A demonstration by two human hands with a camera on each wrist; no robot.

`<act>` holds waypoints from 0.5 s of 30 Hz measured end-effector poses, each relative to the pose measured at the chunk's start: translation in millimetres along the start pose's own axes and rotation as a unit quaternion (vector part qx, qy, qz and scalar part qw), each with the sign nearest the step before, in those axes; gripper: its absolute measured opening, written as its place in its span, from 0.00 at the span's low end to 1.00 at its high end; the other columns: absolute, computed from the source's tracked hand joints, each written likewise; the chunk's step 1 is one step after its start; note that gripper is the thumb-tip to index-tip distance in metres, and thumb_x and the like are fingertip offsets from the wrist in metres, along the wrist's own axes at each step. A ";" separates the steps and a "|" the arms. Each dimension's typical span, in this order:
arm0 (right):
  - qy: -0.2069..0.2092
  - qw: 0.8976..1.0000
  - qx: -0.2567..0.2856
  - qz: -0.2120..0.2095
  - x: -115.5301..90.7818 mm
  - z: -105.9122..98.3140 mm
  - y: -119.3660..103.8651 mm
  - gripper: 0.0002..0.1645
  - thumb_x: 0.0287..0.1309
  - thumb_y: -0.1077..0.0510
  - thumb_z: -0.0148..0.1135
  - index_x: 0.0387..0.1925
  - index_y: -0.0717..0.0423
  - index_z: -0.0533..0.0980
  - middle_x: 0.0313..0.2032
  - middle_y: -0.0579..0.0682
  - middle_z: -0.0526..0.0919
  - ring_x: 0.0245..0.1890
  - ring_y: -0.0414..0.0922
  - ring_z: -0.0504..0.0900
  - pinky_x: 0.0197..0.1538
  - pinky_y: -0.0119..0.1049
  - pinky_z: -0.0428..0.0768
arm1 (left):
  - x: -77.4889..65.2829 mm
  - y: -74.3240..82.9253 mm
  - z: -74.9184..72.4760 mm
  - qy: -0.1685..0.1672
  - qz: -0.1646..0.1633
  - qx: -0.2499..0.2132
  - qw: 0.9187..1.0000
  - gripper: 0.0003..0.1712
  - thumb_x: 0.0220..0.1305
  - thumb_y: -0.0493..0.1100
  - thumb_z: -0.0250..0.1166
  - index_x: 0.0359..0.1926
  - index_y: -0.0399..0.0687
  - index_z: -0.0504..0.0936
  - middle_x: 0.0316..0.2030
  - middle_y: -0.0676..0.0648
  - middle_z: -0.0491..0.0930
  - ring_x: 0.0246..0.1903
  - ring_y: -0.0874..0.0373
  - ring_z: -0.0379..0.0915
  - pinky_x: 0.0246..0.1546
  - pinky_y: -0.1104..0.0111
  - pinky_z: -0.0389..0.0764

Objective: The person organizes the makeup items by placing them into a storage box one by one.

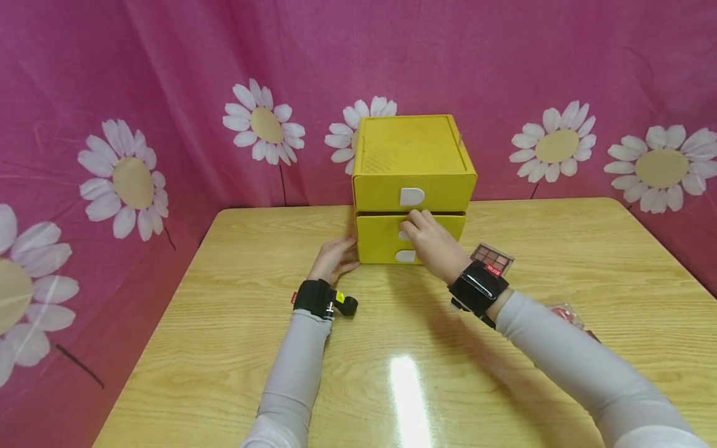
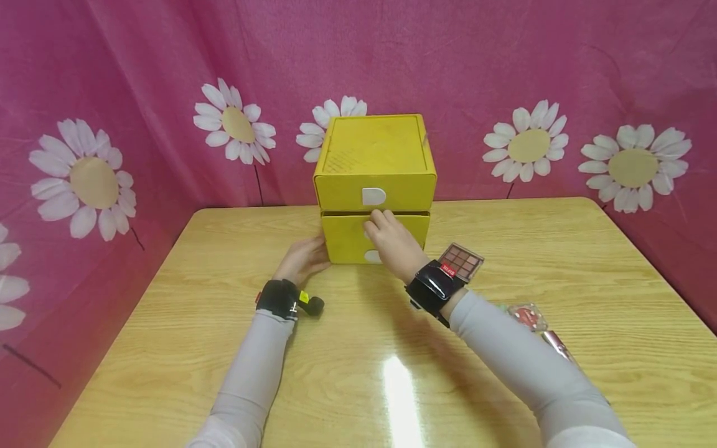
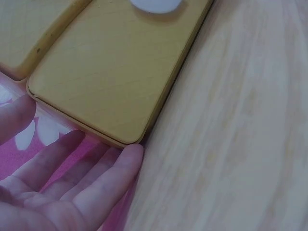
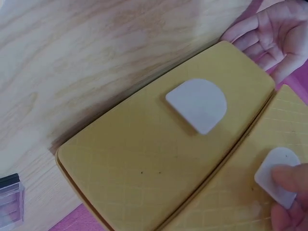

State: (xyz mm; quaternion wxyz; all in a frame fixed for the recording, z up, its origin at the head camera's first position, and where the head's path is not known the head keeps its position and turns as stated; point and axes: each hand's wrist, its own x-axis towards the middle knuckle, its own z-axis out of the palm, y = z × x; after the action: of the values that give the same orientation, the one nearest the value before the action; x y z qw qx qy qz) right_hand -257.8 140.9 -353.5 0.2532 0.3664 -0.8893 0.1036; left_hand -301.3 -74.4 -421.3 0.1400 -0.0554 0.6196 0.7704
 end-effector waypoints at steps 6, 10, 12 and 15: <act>-0.002 1.000 0.015 0.001 -6.7 -6.5 -9.2 0.21 0.40 0.84 0.55 0.39 0.70 0.75 0.36 0.56 0.71 0.37 0.50 0.68 0.39 0.36 0.74 | 2.4 -1.5 -0.2 0.007 0.004 -0.005 1.000 0.21 0.66 0.42 0.54 0.56 0.32 0.71 0.56 0.37 0.71 0.52 0.47 0.70 0.52 0.54 0.72; -0.003 1.000 0.019 -0.005 -14.1 -12.2 -17.7 0.17 0.43 0.81 0.58 0.38 0.69 0.76 0.35 0.55 0.71 0.36 0.48 0.68 0.38 0.34 0.74 | 3.9 -2.8 -0.2 0.008 0.006 -0.009 1.000 0.21 0.66 0.41 0.54 0.55 0.32 0.72 0.55 0.36 0.72 0.45 0.52 0.75 0.51 0.55 0.73; -0.005 1.000 0.019 -0.008 -18.0 -15.7 -22.6 0.16 0.44 0.80 0.61 0.38 0.69 0.77 0.34 0.54 0.71 0.35 0.47 0.68 0.37 0.34 0.74 | 4.2 -3.4 -0.7 0.009 0.008 -0.007 1.000 0.21 0.66 0.41 0.54 0.55 0.32 0.72 0.54 0.36 0.73 0.40 0.55 0.76 0.49 0.56 0.74; -0.004 1.000 0.022 -0.014 -23.1 -21.5 -30.8 0.16 0.43 0.77 0.64 0.38 0.68 0.77 0.33 0.54 0.71 0.34 0.47 0.68 0.37 0.33 0.74 | 4.2 -4.2 -2.1 0.012 0.011 0.005 1.000 0.20 0.66 0.42 0.55 0.54 0.33 0.74 0.51 0.38 0.76 0.35 0.58 0.77 0.44 0.60 0.77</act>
State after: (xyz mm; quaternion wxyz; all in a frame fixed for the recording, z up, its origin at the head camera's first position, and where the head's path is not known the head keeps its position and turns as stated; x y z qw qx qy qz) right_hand -214.2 140.8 -347.4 0.2430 0.3848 -0.8826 0.1177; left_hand -304.3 -75.0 -426.8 0.1245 -0.0576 0.6255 0.7680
